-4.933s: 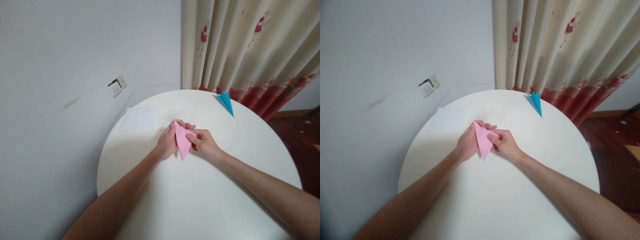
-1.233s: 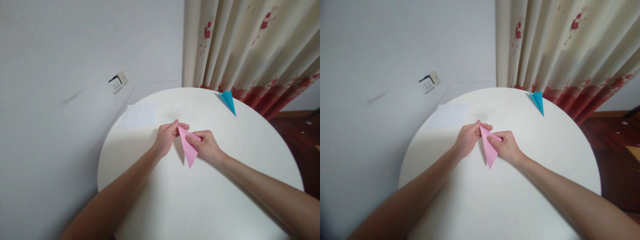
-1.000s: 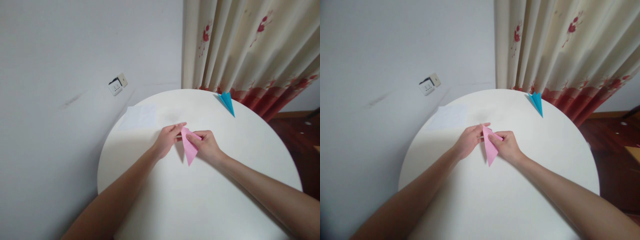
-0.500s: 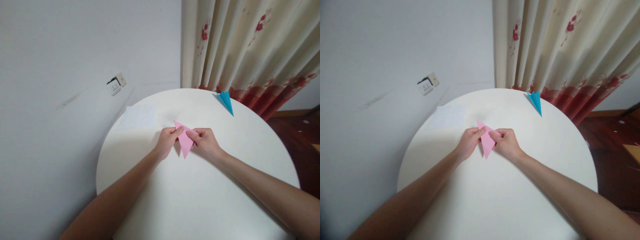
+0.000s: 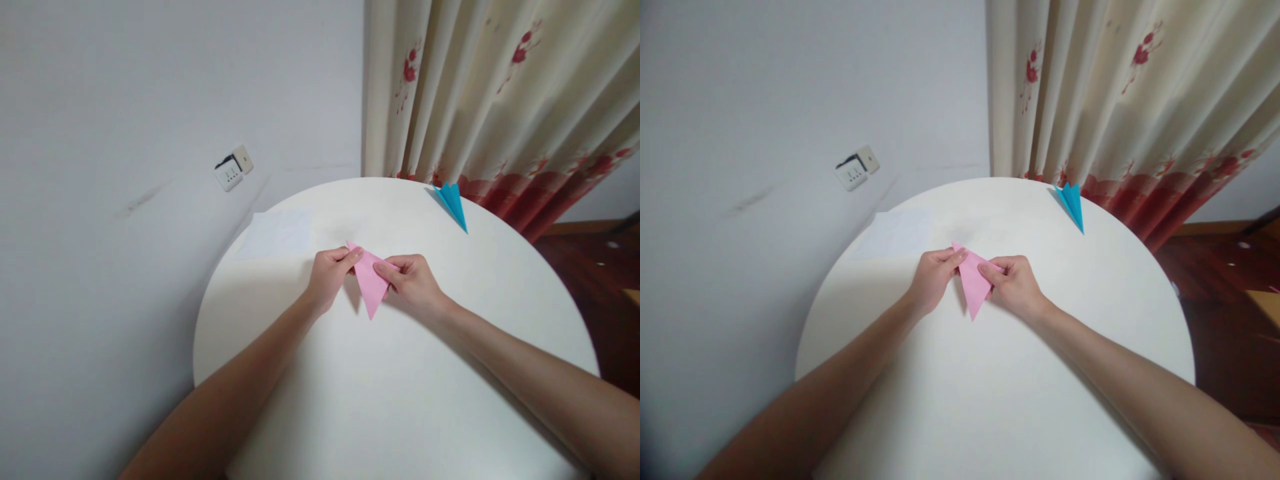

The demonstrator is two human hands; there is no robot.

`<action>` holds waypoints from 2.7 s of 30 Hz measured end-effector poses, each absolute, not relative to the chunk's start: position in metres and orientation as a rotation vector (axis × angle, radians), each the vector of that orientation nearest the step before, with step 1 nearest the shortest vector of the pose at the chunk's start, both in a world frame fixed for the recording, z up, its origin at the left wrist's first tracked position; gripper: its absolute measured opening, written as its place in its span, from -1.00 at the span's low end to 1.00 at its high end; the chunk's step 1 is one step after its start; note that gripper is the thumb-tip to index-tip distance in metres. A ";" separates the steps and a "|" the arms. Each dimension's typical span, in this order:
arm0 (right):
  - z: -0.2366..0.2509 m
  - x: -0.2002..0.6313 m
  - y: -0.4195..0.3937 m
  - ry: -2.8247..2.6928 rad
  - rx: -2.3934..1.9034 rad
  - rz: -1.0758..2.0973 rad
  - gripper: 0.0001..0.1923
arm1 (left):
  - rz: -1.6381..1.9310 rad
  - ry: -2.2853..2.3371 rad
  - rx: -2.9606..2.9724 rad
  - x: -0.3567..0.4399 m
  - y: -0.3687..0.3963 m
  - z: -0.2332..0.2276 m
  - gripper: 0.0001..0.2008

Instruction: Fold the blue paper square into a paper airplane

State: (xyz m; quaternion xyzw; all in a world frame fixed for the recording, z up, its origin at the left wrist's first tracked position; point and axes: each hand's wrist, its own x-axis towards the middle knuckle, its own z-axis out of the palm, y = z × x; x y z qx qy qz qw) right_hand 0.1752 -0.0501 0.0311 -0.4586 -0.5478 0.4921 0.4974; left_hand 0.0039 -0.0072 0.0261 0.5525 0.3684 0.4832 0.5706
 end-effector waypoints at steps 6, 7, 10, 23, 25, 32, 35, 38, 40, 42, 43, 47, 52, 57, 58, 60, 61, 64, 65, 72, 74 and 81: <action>0.030 0.174 -0.051 -1.327 -1.102 1.228 -0.50 | 1.274 0.909 1.361 0.001 -0.002 0.029 -0.65; 0.029 0.173 -0.051 -1.328 -1.107 1.233 -0.50 | 1.305 0.918 1.355 0.001 -0.001 0.029 -0.65; 0.028 0.174 -0.052 -1.317 -1.125 1.245 -0.50 | 1.408 0.975 1.232 -0.004 0.006 0.030 -0.65; 0.030 0.176 -0.049 -1.249 -1.121 1.129 -0.56 | 0.879 0.813 1.371 0.006 -0.011 0.030 -0.57; 0.030 0.177 -0.050 -1.246 -1.120 1.110 -0.57 | 0.876 0.843 1.424 0.004 -0.010 0.031 -0.62; 0.031 0.176 -0.051 -1.249 -1.124 1.124 -0.57 | 0.870 0.866 1.474 -0.002 -0.008 0.036 -0.62; 0.032 0.176 -0.051 -1.261 -1.110 1.135 -0.55 | 0.857 0.854 1.497 -0.003 -0.008 0.038 -0.61; 0.032 0.175 -0.051 -1.267 -1.106 1.139 -0.56 | 0.856 0.823 1.534 -0.005 -0.006 0.040 -0.62; 0.033 0.175 -0.052 -1.273 -1.110 1.154 -0.56 | 0.893 0.826 1.557 -0.006 -0.005 0.042 -0.64; 0.033 0.175 -0.053 -1.279 -1.122 1.174 -0.54 | 0.953 0.856 1.562 -0.007 -0.005 0.044 -0.66; 0.033 0.174 -0.054 -1.282 -1.127 1.187 -0.53 | 0.989 0.876 1.557 -0.008 -0.005 0.045 -0.66; 0.033 0.173 -0.056 -1.300 -1.138 1.263 -0.52 | 1.158 0.945 1.513 -0.010 0.001 0.042 -0.64; 0.031 0.174 -0.055 -1.335 -1.153 1.273 -0.48 | 1.430 1.054 1.183 -0.018 0.019 0.034 -0.64; 0.031 0.177 -0.047 -1.246 -1.172 1.210 -0.50 | 1.198 0.870 1.070 -0.007 0.006 0.035 -0.50; 0.031 0.178 -0.046 -1.222 -1.171 1.191 -0.51 | 1.065 0.824 1.127 -0.002 0.000 0.034 -0.49; 0.030 0.179 -0.043 -1.189 -1.163 1.163 -0.54 | 0.896 0.761 1.224 0.007 -0.012 0.031 -0.52; 0.029 0.179 -0.043 -1.182 -1.157 1.157 -0.54 | 0.882 0.771 1.256 0.011 -0.016 0.029 -0.54; 0.027 0.179 -0.042 -1.191 -1.146 1.156 -0.57 | 0.926 0.859 1.316 0.015 -0.018 0.021 -0.57; 0.026 0.179 -0.041 -1.193 -1.152 1.157 -0.57 | 0.944 0.890 1.329 0.015 -0.016 0.019 -0.58; 0.023 0.186 -0.036 -1.166 -1.201 1.098 -0.62 | 0.967 0.905 1.355 0.011 -0.010 0.015 -0.60; 0.024 0.188 -0.034 -1.142 -1.208 1.059 -0.64 | 0.874 0.856 1.327 0.012 -0.013 0.017 -0.61; 0.022 0.191 -0.032 -1.107 -1.209 0.974 -0.66 | 0.771 0.908 1.312 0.012 -0.017 0.017 -0.64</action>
